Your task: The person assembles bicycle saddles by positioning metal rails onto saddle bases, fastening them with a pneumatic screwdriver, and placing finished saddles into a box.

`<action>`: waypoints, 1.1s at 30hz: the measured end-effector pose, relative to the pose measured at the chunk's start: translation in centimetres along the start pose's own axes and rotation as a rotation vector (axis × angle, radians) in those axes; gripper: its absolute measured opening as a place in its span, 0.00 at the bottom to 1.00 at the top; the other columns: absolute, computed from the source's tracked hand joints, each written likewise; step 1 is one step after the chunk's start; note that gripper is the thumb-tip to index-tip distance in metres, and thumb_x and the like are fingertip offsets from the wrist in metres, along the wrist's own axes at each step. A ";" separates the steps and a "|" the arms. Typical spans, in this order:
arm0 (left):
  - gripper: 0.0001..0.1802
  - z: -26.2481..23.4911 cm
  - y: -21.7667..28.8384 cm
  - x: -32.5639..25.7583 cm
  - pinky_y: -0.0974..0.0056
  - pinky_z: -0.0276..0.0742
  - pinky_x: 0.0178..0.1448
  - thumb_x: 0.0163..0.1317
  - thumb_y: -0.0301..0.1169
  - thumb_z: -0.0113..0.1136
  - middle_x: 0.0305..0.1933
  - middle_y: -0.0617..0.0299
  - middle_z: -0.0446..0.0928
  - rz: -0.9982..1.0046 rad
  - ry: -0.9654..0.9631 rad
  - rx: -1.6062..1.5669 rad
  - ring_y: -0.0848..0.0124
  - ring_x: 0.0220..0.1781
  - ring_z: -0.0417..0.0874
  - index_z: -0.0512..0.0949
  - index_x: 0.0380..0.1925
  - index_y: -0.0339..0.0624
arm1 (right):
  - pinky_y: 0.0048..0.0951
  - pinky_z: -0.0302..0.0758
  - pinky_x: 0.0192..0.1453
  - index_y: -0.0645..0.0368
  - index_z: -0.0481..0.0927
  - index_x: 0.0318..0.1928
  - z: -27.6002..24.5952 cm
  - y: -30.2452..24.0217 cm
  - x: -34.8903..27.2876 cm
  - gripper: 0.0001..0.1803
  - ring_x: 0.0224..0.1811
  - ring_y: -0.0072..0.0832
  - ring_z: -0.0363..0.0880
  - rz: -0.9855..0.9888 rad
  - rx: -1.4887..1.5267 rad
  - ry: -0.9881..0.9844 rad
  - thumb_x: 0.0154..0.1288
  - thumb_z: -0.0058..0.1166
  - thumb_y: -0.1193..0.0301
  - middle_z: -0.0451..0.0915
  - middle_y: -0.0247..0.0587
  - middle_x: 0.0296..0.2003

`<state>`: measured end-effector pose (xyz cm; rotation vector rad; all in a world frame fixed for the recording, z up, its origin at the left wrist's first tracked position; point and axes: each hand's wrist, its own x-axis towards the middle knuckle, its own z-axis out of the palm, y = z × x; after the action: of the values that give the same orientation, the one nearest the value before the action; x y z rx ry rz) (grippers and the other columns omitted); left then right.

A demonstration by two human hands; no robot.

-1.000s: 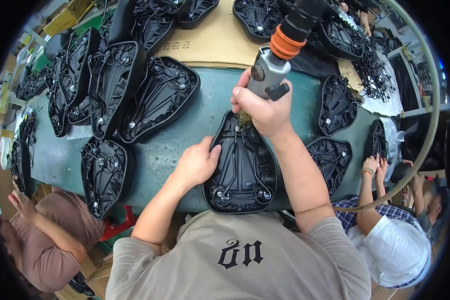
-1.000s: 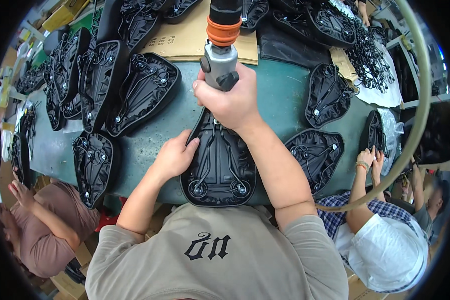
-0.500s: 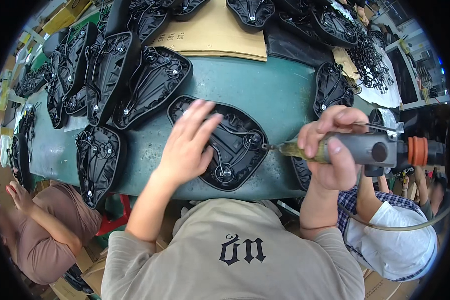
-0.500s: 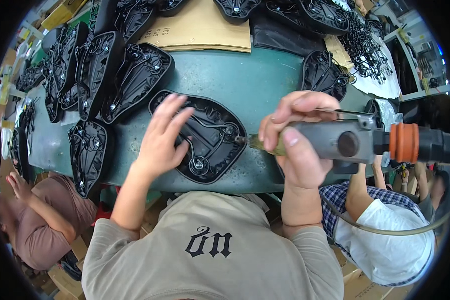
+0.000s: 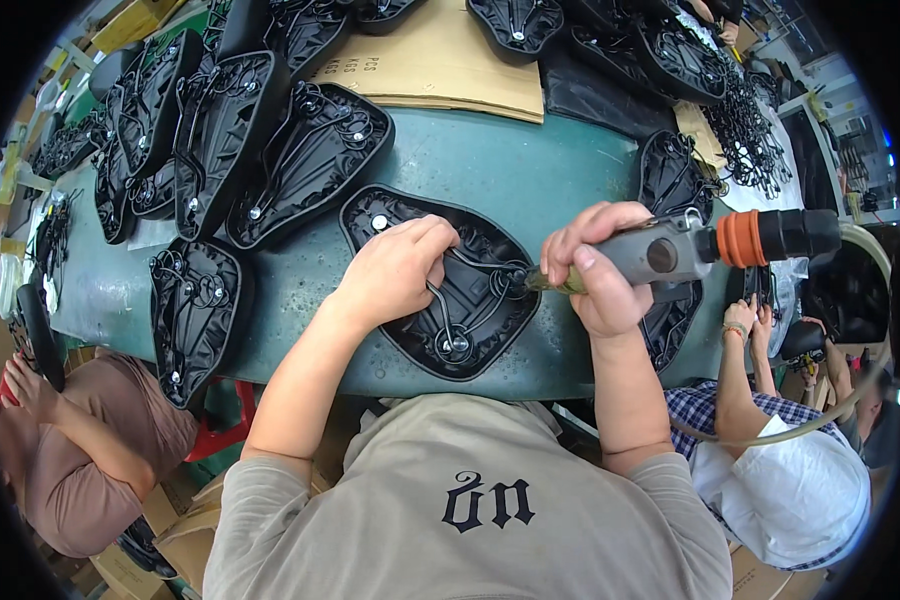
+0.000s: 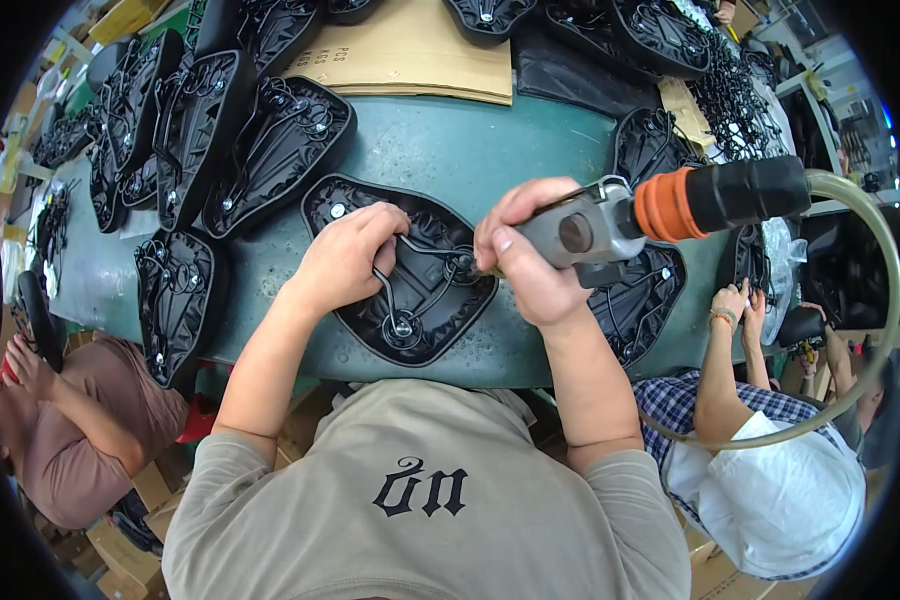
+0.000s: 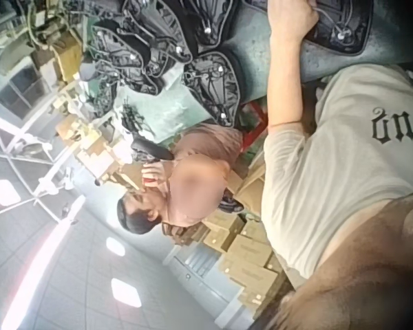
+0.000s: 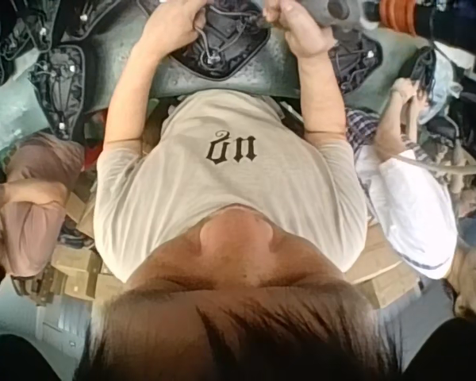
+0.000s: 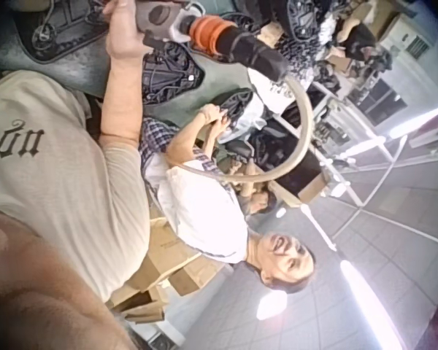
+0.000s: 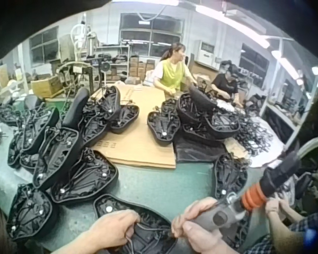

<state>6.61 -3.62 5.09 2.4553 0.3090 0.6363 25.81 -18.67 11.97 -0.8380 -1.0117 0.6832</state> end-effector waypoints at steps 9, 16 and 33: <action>0.20 0.3 0.9 -1.0 0.52 0.80 0.50 0.49 0.17 0.63 0.42 0.54 0.79 -0.080 0.047 0.145 0.50 0.47 0.83 0.74 0.43 0.38 | 0.37 0.78 0.35 0.63 0.68 0.58 0.9 -5.8 0.3 0.21 0.26 0.28 0.76 -0.185 -0.043 -0.057 0.66 0.51 0.75 0.74 0.56 0.46; 0.25 1.4 3.2 -2.0 0.48 0.75 0.62 0.52 0.25 0.70 0.58 0.44 0.75 -0.197 0.328 0.232 0.45 0.56 0.77 0.71 0.48 0.35 | 0.37 0.81 0.36 0.58 0.69 0.52 3.4 -8.3 -2.3 0.19 0.28 0.29 0.77 -0.073 -0.067 0.026 0.66 0.64 0.75 0.75 0.47 0.41; 0.21 1.4 2.1 -3.0 0.48 0.76 0.65 0.53 0.23 0.68 0.57 0.43 0.80 -0.163 0.286 0.184 0.44 0.58 0.80 0.71 0.46 0.34 | 0.35 0.83 0.37 0.60 0.72 0.42 1.8 -0.4 -0.5 0.12 0.27 0.29 0.79 -0.033 -0.071 -0.129 0.63 0.55 0.88 0.78 0.43 0.32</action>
<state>4.89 -7.05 4.26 2.4748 0.7011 0.9242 24.02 -18.78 12.61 -0.8448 -1.1693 0.6831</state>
